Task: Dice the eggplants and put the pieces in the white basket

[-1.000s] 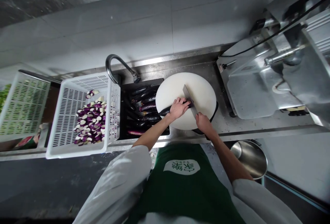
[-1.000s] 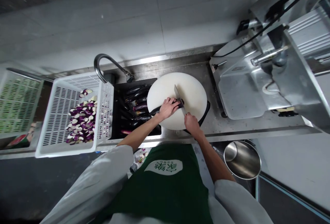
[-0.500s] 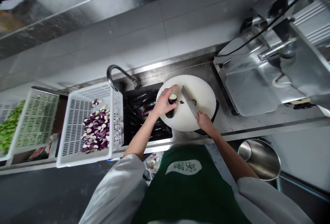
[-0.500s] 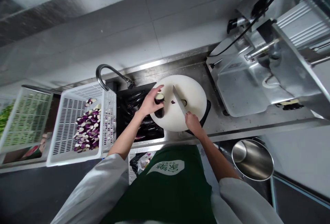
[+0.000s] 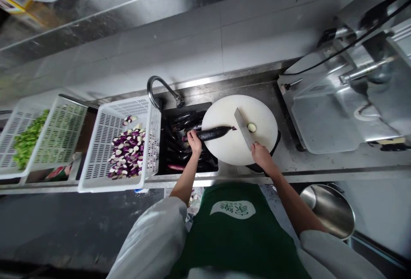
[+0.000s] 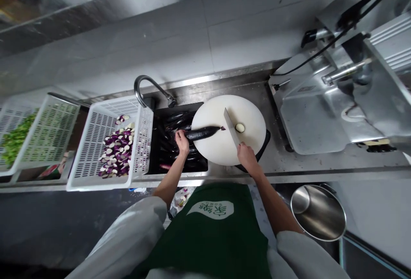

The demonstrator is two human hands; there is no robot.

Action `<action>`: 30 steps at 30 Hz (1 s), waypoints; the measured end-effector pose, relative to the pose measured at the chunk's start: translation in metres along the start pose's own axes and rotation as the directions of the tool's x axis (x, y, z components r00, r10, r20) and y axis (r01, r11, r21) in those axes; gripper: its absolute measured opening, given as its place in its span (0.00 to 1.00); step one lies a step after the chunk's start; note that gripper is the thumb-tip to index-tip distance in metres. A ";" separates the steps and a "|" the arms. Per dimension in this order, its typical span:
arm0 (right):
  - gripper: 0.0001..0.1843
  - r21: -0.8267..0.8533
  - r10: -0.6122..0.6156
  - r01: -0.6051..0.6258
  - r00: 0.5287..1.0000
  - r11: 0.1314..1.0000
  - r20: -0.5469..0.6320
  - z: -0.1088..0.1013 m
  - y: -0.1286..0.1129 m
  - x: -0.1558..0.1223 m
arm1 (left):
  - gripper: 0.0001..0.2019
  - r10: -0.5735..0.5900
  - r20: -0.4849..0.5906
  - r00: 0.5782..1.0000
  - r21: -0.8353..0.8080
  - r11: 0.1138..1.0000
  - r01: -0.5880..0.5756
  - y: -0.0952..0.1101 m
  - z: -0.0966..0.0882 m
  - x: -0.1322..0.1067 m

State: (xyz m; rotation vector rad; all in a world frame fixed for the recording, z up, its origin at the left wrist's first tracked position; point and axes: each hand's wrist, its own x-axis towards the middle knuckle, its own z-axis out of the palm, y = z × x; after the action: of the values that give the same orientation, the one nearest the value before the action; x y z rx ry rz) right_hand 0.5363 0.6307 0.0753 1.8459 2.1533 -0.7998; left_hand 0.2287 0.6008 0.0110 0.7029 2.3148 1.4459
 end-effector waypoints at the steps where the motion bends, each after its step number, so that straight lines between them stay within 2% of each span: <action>1: 0.20 -0.008 -0.010 0.009 1.000 1.000 -0.008 -0.001 0.001 -0.003 | 0.16 0.005 -0.009 1.000 0.002 1.000 -0.005 -0.001 0.003 0.000; 5: 0.19 -0.031 -0.042 0.038 0.993 0.999 -0.114 -0.010 0.019 -0.024 | 0.16 0.073 0.039 0.997 0.054 0.996 -0.075 0.000 0.004 0.005; 9: 0.21 -0.009 0.083 -0.089 0.954 0.996 -0.288 -0.024 0.048 -0.041 | 0.14 0.213 0.198 0.957 0.220 0.942 -0.255 0.005 -0.008 0.009; 11: 0.23 0.016 0.180 -0.186 0.920 0.982 -0.347 -0.027 0.059 -0.038 | 0.14 0.268 0.329 0.905 0.375 0.843 -0.385 0.013 -0.007 0.007; 14: 0.26 0.045 0.265 -0.270 0.879 0.962 -0.397 -0.024 0.070 -0.018 | 0.15 0.290 0.520 0.804 0.547 0.610 -0.574 0.030 0.007 -0.001; 16: 0.26 0.060 0.275 -0.276 0.867 0.959 -0.416 -0.017 0.073 -0.001 | 0.16 0.299 0.602 0.740 0.563 0.498 -0.660 0.043 0.020 -0.008; 18: 0.26 0.062 0.259 -0.258 0.869 0.964 -0.421 -0.009 0.074 0.015 | 0.17 0.305 0.659 0.688 0.542 0.443 -0.715 0.053 0.034 -0.014; 22: 0.25 0.023 0.195 -0.202 0.902 0.979 -0.385 0.006 0.069 0.033 | 0.17 0.349 0.690 0.635 0.472 0.449 -0.759 0.065 0.058 -0.024; 26: 0.22 -0.066 0.108 -0.137 0.938 0.988 -0.330 0.008 0.062 0.034 | 0.15 0.464 0.722 0.514 0.270 0.494 -0.826 0.062 0.077 -0.026; 28: 0.20 -0.106 0.069 -0.115 0.928 0.988 -0.366 0.004 0.057 0.036 | 0.14 0.493 0.715 0.496 0.193 0.543 -0.817 0.057 0.081 -0.022; 30: 0.19 -0.122 -0.015 -0.040 0.909 0.992 -0.417 0.001 0.048 0.044 | 0.15 0.509 0.700 0.500 0.133 0.596 -0.792 0.053 0.082 -0.016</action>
State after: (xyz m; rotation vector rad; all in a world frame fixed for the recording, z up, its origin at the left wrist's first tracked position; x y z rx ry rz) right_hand 0.5729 0.6712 0.0403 2.1114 2.3626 -0.2637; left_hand 0.2960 0.6725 0.0230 2.0739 1.8695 0.6546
